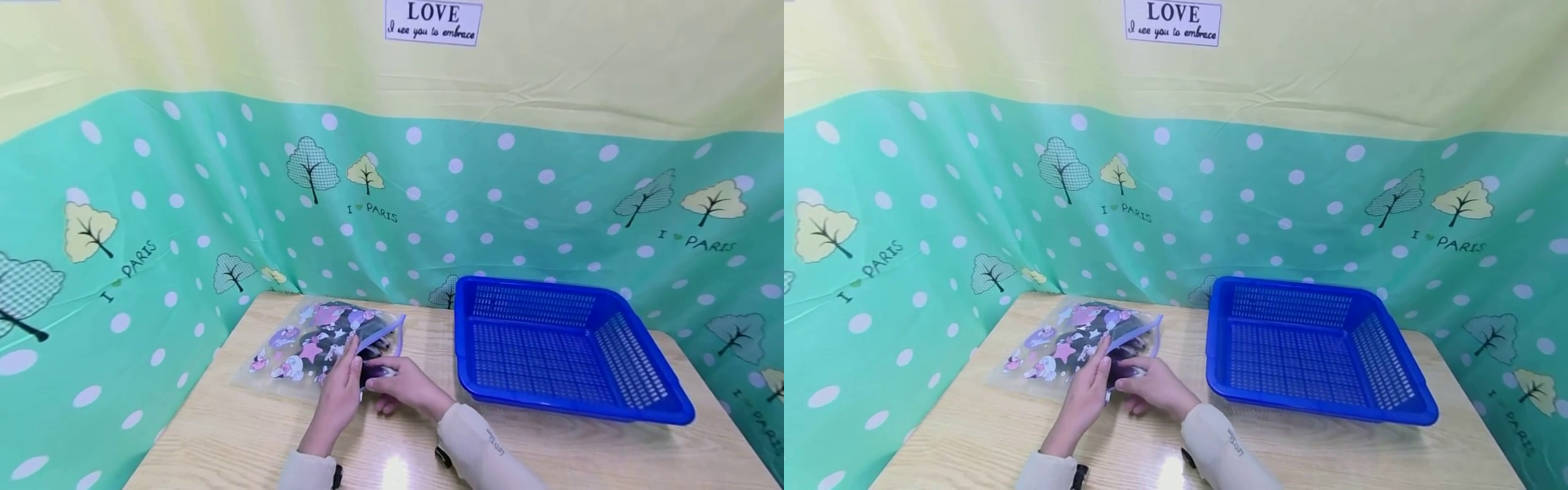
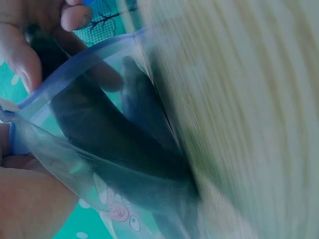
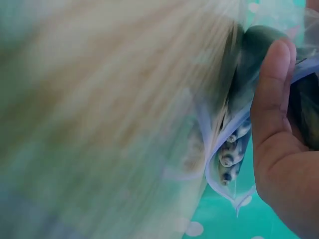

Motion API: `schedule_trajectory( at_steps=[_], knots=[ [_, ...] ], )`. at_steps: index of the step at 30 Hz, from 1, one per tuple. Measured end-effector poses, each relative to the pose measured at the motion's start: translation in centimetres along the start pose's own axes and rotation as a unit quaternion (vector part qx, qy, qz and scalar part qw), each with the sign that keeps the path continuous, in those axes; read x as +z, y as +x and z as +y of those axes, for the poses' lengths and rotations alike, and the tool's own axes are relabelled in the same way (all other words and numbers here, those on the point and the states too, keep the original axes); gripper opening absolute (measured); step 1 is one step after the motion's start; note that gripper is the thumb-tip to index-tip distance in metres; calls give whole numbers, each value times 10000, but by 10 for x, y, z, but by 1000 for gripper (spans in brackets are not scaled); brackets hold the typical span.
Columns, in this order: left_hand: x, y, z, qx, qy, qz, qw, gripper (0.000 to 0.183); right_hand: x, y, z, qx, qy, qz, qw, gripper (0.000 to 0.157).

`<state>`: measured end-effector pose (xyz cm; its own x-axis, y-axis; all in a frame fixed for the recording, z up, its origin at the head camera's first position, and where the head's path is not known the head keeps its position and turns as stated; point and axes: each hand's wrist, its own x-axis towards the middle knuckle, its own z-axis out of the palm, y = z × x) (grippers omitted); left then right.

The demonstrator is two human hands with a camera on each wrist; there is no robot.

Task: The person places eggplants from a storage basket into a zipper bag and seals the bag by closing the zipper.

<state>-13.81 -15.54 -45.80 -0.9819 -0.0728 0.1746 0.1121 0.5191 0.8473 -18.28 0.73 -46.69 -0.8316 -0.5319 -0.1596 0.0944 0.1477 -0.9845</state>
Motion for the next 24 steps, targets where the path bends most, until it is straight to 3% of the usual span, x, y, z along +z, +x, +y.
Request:
schedule_trajectory(
  at_steps=[7,16,24],
  knots=[
    [-2,1,0,-52,-55,-10,10000,47,3,9,0,39,-157,218,9996,35],
    [-2,2,-2,56,-33,166,9998,45,-6,5,2,26,881,-105,9961,49],
    [-3,1,-2,-100,-130,544,9984,41,-1,12,1,-130,-91,107,9998,37]
  ],
)
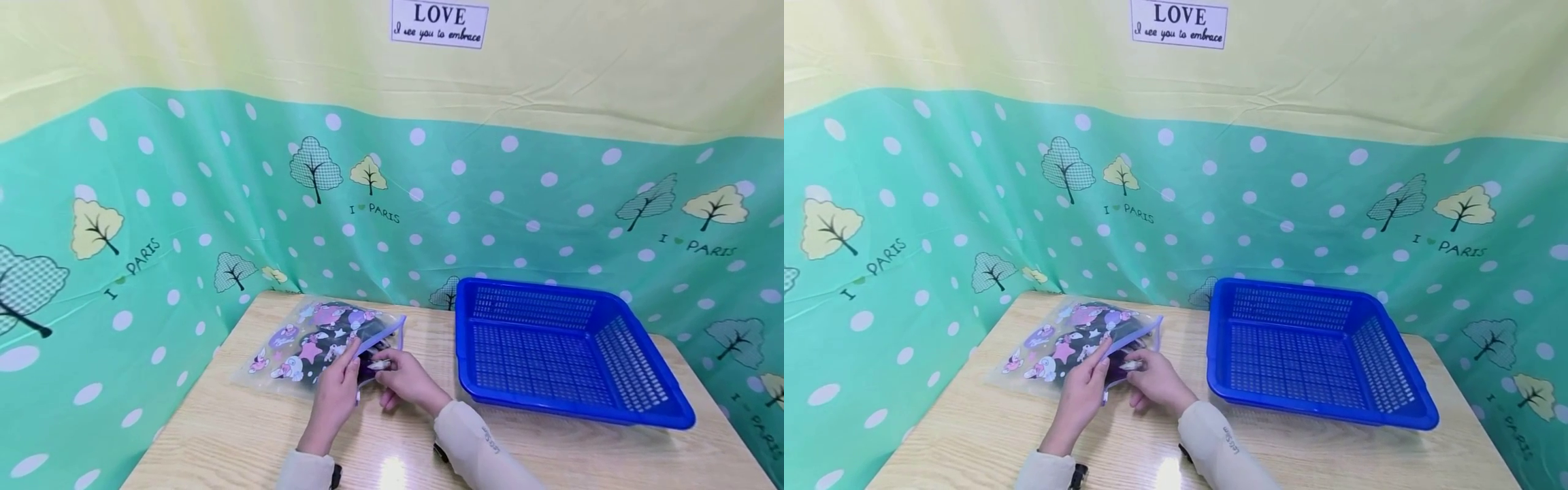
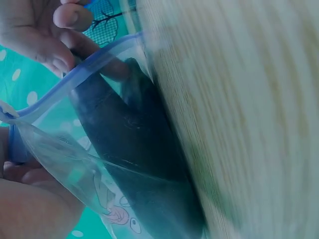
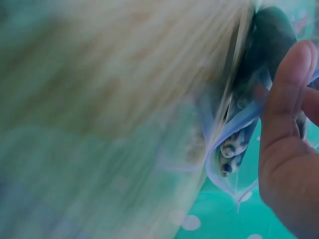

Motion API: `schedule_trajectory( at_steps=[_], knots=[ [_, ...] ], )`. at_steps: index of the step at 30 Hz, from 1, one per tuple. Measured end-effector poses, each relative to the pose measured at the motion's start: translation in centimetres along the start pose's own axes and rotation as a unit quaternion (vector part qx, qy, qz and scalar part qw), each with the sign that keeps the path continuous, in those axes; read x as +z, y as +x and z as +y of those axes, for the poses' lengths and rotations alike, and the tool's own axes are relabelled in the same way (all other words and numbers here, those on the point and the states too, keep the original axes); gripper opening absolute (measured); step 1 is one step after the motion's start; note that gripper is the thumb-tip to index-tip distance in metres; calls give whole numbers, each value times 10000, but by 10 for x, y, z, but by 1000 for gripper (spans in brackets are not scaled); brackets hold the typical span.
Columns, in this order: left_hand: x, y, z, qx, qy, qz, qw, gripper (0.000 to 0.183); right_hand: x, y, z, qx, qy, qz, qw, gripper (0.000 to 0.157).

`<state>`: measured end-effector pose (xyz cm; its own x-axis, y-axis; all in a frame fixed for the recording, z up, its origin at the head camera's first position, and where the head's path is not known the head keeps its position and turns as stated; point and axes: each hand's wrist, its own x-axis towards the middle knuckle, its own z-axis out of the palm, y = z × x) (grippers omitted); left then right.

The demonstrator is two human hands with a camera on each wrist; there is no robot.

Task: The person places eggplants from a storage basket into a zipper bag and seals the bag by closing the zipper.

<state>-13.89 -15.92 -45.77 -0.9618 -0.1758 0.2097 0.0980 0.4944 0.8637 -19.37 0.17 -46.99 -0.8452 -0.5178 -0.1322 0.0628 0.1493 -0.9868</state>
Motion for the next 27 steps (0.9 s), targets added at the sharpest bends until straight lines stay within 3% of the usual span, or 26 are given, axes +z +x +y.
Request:
schedule_trajectory(
  at_steps=[4,13,19,27],
  knots=[
    [0,1,1,-17,-86,122,9999,38,3,4,-1,-93,-361,188,9991,37],
    [1,-1,3,-241,-392,503,9977,32,7,8,0,57,-425,-18,9991,37],
    [1,-2,3,-158,-516,725,9959,29,10,11,-2,-104,-775,33,9969,37],
    [2,-1,2,40,-719,939,9930,24,17,19,-3,-194,-1279,-46,9916,15]
  ],
)
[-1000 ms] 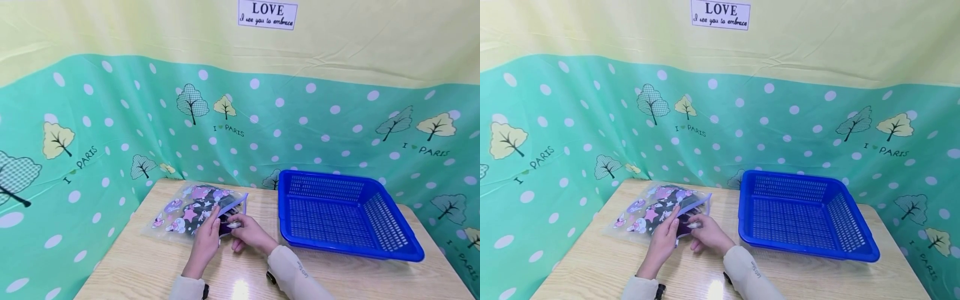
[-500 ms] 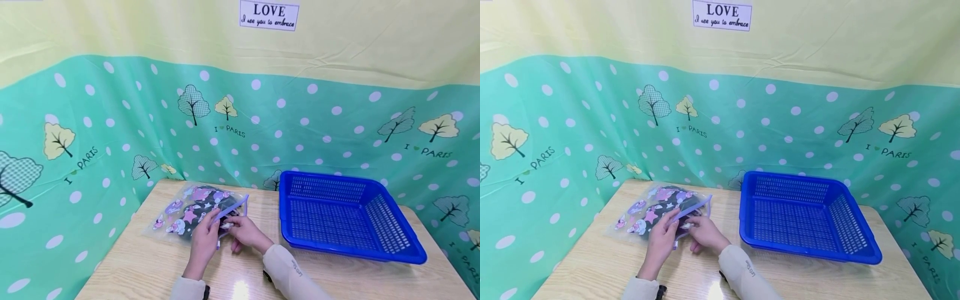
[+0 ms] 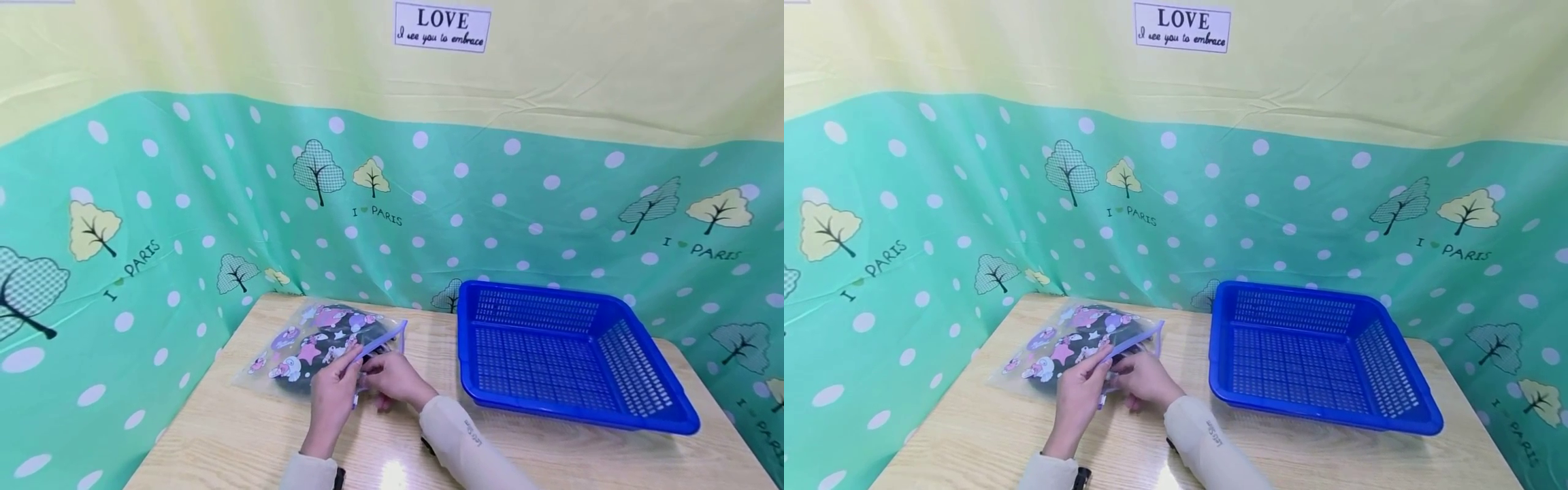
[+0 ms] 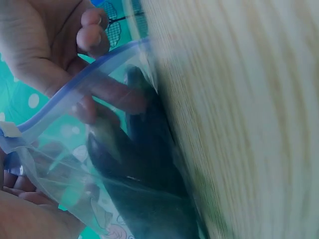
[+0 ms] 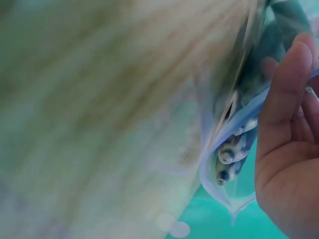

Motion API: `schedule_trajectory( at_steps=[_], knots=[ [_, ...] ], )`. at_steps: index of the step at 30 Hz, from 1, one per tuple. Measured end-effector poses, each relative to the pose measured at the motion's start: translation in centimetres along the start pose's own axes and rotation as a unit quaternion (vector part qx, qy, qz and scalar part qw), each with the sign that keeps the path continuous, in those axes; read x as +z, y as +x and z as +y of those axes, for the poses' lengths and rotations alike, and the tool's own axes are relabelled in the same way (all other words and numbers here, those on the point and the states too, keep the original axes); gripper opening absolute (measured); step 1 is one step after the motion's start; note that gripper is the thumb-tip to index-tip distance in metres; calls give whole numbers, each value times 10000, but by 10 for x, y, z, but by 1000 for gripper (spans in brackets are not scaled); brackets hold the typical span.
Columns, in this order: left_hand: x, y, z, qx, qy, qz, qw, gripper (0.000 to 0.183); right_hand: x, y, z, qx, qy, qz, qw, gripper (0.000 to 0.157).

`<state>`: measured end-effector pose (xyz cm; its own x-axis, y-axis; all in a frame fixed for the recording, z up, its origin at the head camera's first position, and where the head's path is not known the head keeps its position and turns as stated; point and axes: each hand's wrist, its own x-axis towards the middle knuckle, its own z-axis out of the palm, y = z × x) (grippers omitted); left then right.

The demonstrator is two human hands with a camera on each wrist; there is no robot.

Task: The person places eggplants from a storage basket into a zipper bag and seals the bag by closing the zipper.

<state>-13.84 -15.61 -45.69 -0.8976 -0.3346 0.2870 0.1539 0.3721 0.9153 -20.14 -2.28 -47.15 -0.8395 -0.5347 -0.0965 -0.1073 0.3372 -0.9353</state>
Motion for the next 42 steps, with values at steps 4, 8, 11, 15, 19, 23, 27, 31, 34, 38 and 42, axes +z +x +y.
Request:
schedule_trajectory(
  at_steps=[4,8,11,15,19,23,27,31,34,38,42],
  knots=[
    [4,0,0,46,16,36,10000,23,1,0,-2,-204,-767,37,9968,10],
    [7,-1,1,64,119,-22,9999,22,0,-1,-2,-513,-1616,124,9855,10],
    [9,-2,1,-54,221,-124,9997,23,-4,-5,0,-749,-2034,374,9755,11],
    [8,-3,2,-169,634,-528,9964,28,-12,-15,3,-913,-2190,821,9680,12],
    [5,-5,5,330,1687,-1266,9769,35,-20,-32,6,-827,-2149,813,9697,14],
    [3,-10,7,773,2572,-1998,9423,41,-27,-47,5,-810,-2459,642,9638,17],
    [4,-19,4,739,3036,-2510,9162,44,-29,-55,3,-651,-3002,690,9491,26],
    [8,-25,2,898,3415,-2615,8983,45,-24,-56,1,-351,-3742,539,9251,45],
    [11,-28,2,1088,3659,-2583,8874,46,-19,-56,0,-280,-4241,188,9050,48],
    [11,-32,3,1210,3822,-2673,8763,49,-12,-57,0,-294,-4622,-141,8862,45],
    [3,-37,3,1328,3777,-2819,8719,58,-6,-57,1,-219,-4690,-185,8827,42]
  ],
)
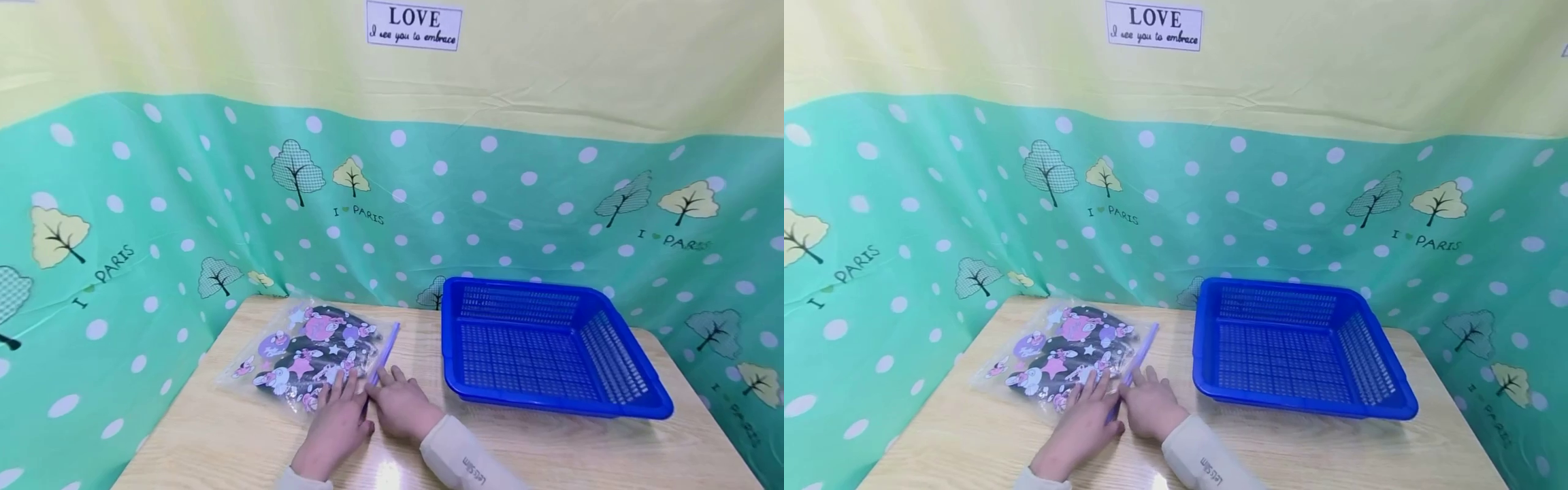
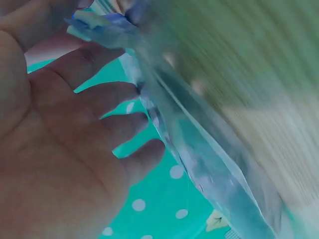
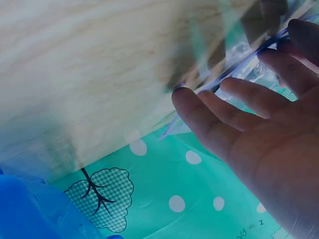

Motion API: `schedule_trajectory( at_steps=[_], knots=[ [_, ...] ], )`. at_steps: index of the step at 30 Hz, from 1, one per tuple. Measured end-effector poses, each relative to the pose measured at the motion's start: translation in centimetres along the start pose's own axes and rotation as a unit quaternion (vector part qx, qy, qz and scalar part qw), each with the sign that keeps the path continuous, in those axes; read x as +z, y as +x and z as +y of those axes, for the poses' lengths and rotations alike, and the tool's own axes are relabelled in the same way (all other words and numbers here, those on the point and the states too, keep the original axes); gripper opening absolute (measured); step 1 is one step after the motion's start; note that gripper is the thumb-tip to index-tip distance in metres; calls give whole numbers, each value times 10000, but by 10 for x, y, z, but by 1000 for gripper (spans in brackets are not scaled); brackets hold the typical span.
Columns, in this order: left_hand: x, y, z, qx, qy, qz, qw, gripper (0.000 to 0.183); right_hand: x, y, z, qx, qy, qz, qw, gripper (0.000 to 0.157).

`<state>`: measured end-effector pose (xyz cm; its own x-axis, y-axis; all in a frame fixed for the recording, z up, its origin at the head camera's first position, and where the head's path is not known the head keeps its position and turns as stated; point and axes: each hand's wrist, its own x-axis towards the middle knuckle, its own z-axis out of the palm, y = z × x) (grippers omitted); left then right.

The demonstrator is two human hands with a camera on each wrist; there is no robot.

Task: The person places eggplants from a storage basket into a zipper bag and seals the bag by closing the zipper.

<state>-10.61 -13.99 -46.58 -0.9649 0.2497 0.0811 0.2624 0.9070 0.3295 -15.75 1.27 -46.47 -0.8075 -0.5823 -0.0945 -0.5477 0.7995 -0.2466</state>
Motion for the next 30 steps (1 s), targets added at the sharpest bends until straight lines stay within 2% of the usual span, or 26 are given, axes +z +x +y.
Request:
schedule_trajectory(
  at_steps=[3,7,10,14,19,25,27,30],
  knots=[
    [-6,-10,-5,179,-48,-101,9998,63,2,0,-1,49,0,-35,10000,41],
    [-15,-23,-13,322,-74,-435,9985,63,5,0,0,51,-99,-2,9999,42],
    [-15,-27,-19,526,157,-627,9965,58,6,0,2,17,-143,88,9999,41],
    [-10,-28,-24,787,390,-637,9941,48,8,0,4,-20,-222,223,9995,37],
    [-6,-28,-26,668,220,-669,9953,39,9,1,3,10,-144,230,9996,36],
    [-8,-30,-25,687,640,33,9956,22,8,1,3,-57,-72,251,9996,33],
    [-9,-30,-25,596,698,-27,9958,23,8,0,4,-91,-67,278,9996,33],
    [-10,-29,-27,518,736,-397,9952,37,8,0,5,-105,-151,350,9992,32]
  ],
)
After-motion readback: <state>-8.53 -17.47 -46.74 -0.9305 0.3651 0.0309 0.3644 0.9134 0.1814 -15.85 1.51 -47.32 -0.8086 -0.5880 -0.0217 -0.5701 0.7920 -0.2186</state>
